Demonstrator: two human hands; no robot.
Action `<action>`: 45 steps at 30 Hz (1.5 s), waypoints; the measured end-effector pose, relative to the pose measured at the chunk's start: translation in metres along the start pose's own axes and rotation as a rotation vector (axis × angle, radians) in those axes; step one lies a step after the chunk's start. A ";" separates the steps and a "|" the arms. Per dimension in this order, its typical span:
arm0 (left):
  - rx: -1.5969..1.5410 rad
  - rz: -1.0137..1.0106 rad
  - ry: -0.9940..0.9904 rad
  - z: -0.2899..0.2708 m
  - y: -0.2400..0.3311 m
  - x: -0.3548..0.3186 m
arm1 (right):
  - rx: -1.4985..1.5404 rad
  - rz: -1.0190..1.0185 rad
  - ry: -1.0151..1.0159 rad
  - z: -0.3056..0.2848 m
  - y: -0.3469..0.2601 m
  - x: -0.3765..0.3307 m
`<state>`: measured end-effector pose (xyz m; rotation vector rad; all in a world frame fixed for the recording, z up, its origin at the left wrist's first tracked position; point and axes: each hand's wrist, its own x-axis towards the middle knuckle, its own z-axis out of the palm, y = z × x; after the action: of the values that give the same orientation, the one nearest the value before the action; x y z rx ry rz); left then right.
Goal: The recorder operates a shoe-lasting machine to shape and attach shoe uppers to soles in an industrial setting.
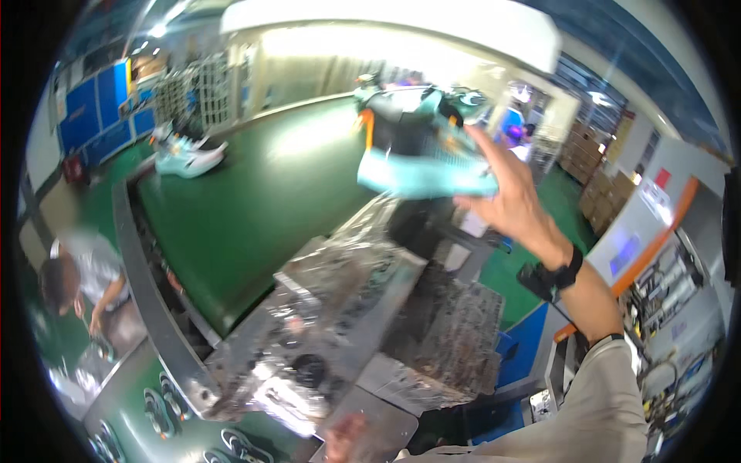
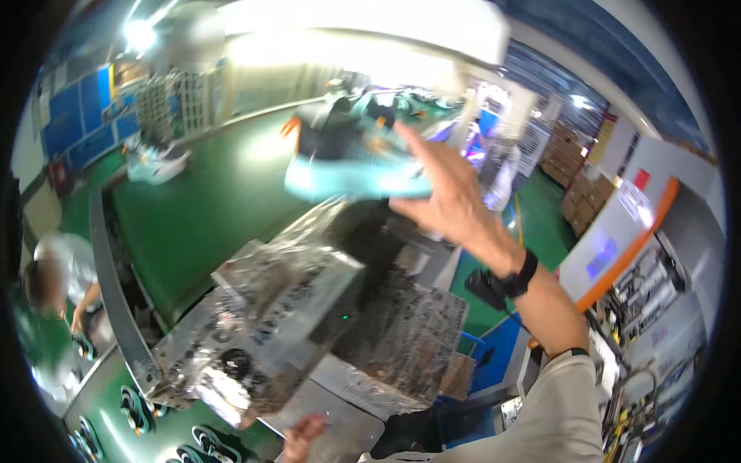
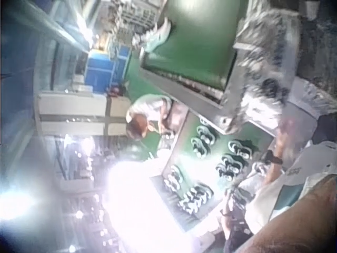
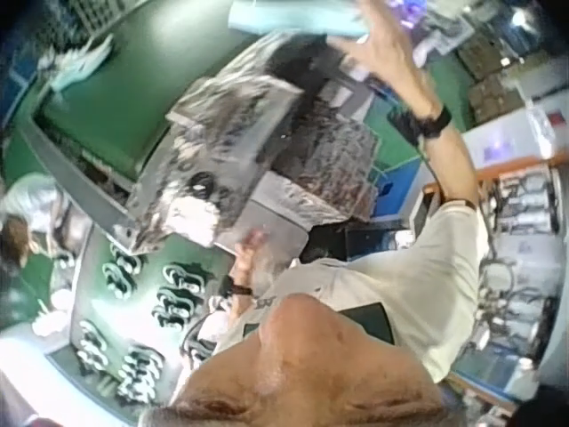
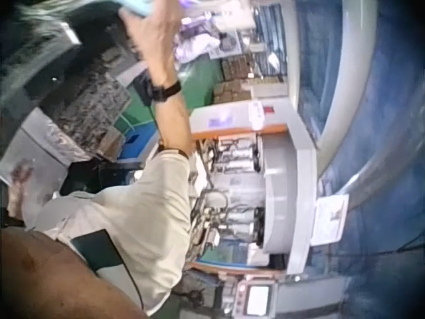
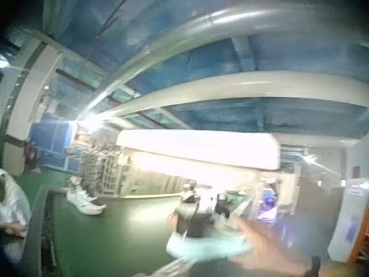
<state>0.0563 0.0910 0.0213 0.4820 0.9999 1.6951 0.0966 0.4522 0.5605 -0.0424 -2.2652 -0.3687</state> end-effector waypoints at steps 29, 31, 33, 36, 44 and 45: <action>0.598 -0.136 -1.329 0.728 -0.172 -0.117 | 0.054 1.678 1.233 -0.480 -0.253 -0.671; 0.628 -0.327 -1.329 0.764 -0.237 -0.119 | 0.044 1.706 1.399 -0.517 -0.280 -0.707; 0.648 -0.426 -1.252 0.811 -0.288 -0.118 | -0.198 1.706 1.388 -0.546 -0.299 -0.724; 0.721 -0.163 -1.302 0.864 -0.388 -0.083 | -0.488 1.635 1.361 -0.571 -0.314 -0.732; 1.319 0.115 -1.229 0.941 -0.547 -0.105 | -1.010 1.792 1.470 -0.599 -0.351 -0.711; 1.314 0.140 -1.165 0.941 -0.555 -0.100 | -1.017 1.794 1.461 -0.601 -0.347 -0.713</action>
<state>1.1019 0.4068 0.1226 2.0849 0.9980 0.3565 0.9577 0.0179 0.3163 -1.5307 0.0483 -0.2680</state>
